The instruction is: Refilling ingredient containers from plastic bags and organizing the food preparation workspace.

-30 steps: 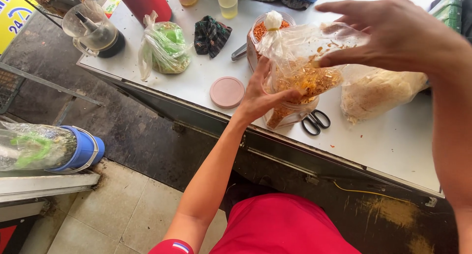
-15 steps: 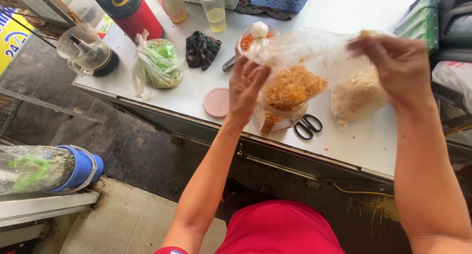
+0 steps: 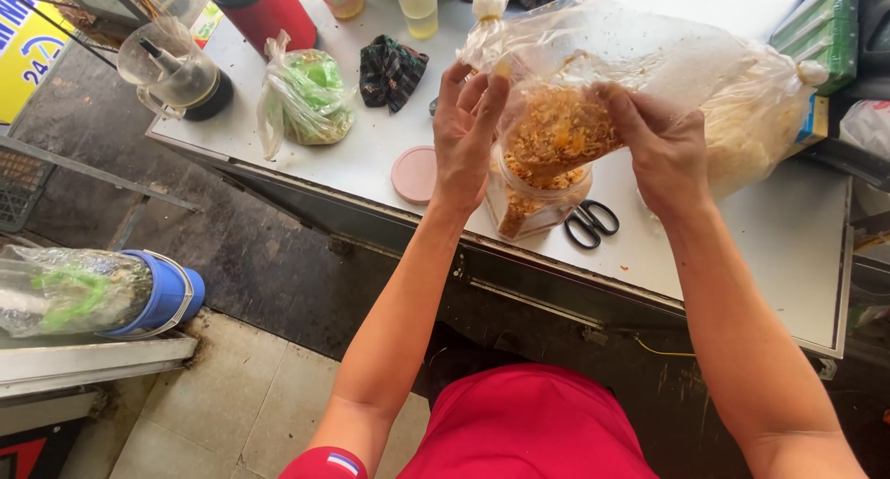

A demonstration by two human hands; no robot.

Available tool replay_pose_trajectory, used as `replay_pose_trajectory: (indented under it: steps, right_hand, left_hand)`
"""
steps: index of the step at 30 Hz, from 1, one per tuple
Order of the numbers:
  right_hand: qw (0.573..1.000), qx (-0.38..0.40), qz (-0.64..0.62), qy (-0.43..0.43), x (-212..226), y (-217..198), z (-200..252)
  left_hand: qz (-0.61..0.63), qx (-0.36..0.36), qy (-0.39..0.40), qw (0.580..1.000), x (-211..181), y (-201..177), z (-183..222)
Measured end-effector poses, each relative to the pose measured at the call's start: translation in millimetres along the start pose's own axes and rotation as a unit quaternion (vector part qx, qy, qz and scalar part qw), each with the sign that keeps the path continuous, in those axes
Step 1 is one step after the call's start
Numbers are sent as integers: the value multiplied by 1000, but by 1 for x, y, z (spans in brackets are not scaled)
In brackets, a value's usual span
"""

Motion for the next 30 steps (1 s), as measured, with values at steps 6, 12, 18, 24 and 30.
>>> replay_pose_trajectory:
  steps: [6,12,18,24,30]
  right_hand:
    - [985,64,-38,-153,47,30,4]
    - [999,16,33,-12,18,25,-1]
    - [996,-27,-82,-22,15,24,-10]
    - [997,8,-70,-14,6,25,-12]
    - [996,-6,-65,-64,10,32,-17]
  left_hand:
    - [41,-23,7,999,7,8,-4]
    - [16,-19,-10,1000,12,6,-7]
    - [-101,147,-3,984,1,9,0]
    - [-243,118,-89,959,34,-12,-7]
    - [-255,128,-57,957,21,0,1]
Point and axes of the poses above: each hand's wrist, its own z-axis away from the middle knuckle, its own y-axis out of the palm, x = y × z, the point moved 5 cm from there along -z, towards the middle knuckle, and after that the axes turned 2 degrees about -y, right-handed, at the moved point
